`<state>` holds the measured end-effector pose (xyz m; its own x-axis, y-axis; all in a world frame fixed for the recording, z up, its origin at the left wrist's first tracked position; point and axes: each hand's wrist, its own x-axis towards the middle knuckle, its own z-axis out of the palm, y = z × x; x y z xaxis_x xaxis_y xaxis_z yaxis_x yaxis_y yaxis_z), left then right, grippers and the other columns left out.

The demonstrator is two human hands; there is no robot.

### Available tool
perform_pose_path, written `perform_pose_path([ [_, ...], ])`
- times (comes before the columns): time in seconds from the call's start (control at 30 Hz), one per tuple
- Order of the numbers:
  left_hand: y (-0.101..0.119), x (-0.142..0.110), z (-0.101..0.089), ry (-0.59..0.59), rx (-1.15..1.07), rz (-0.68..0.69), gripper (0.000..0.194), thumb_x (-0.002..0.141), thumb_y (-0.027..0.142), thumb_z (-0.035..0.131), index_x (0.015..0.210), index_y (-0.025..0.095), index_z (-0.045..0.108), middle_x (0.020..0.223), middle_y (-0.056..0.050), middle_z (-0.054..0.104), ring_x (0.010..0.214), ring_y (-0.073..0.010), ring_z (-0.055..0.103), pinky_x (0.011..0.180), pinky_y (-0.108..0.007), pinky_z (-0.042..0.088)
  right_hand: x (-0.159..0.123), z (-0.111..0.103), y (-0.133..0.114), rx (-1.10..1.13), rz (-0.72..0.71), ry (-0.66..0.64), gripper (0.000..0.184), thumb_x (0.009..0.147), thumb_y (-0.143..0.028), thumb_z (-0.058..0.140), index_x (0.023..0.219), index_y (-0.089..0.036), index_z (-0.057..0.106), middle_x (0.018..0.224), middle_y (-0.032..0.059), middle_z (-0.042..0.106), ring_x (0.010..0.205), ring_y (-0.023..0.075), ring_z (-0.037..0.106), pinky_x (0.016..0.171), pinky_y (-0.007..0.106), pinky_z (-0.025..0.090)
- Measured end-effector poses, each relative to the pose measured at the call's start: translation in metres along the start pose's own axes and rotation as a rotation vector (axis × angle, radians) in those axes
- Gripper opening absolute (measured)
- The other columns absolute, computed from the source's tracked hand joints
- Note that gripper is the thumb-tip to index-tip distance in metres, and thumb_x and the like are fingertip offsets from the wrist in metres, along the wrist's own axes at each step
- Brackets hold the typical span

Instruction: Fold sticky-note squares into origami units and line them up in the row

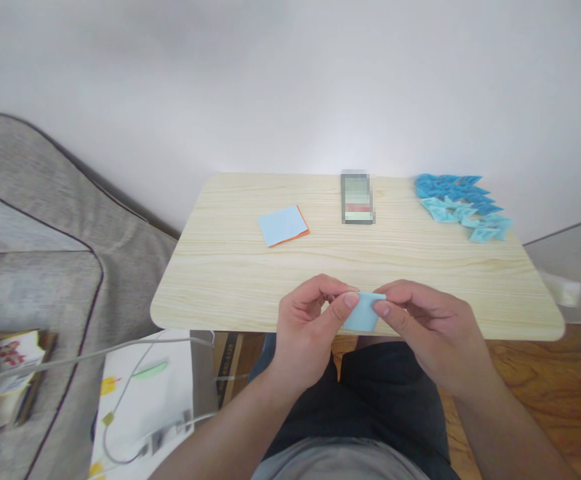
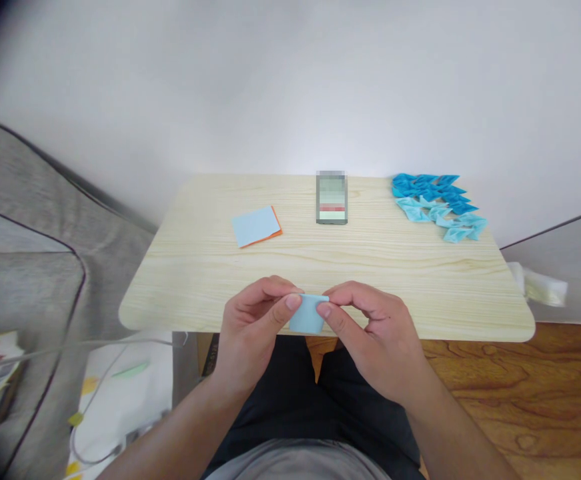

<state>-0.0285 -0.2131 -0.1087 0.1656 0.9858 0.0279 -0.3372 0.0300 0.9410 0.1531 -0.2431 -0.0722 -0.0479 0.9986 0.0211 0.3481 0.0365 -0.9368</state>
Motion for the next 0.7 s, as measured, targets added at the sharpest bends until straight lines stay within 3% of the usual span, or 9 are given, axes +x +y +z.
perform_pose_path([
  [0.2, -0.005, 0.004, 0.001, 0.043, -0.049, -0.043, 0.015, 0.083, 0.029, 0.08, 0.084, 0.017, 0.073, 0.081, -0.002, 0.072, 0.073, -0.012, 0.062, 0.068, -0.024, 0.051, 0.002, 0.005, 0.004, 0.071, 0.08, -0.091, 0.018, 0.093, -0.039, 0.068, 0.094, -0.021, 0.072, 0.087, 0.0021, 0.074, 0.08, 0.0177, 0.068, 0.072, 0.027, 0.054],
  [0.37, -0.012, 0.005, 0.001, 0.079, -0.081, -0.028, 0.014, 0.082, 0.028, 0.082, 0.085, 0.018, 0.073, 0.083, -0.002, 0.073, 0.075, -0.0118, 0.064, 0.07, -0.024, 0.052, 0.004, 0.008, 0.003, -0.068, 0.051, -0.087, 0.028, 0.095, -0.041, 0.064, 0.075, -0.02, 0.067, 0.07, -0.0013, 0.063, 0.067, 0.0136, 0.056, 0.062, 0.025, 0.046],
  [0.7, -0.011, 0.007, -0.001, 0.07, -0.102, 0.06, 0.007, 0.086, 0.023, 0.078, 0.087, 0.019, 0.072, 0.081, 0.0, 0.071, 0.072, -0.0094, 0.062, 0.07, -0.022, 0.05, 0.0, 0.009, 0.014, -0.1, 0.01, -0.166, 0.027, 0.098, -0.042, 0.06, 0.086, -0.024, 0.076, 0.084, -0.0009, 0.075, 0.079, 0.0163, 0.067, 0.074, 0.028, 0.047],
])
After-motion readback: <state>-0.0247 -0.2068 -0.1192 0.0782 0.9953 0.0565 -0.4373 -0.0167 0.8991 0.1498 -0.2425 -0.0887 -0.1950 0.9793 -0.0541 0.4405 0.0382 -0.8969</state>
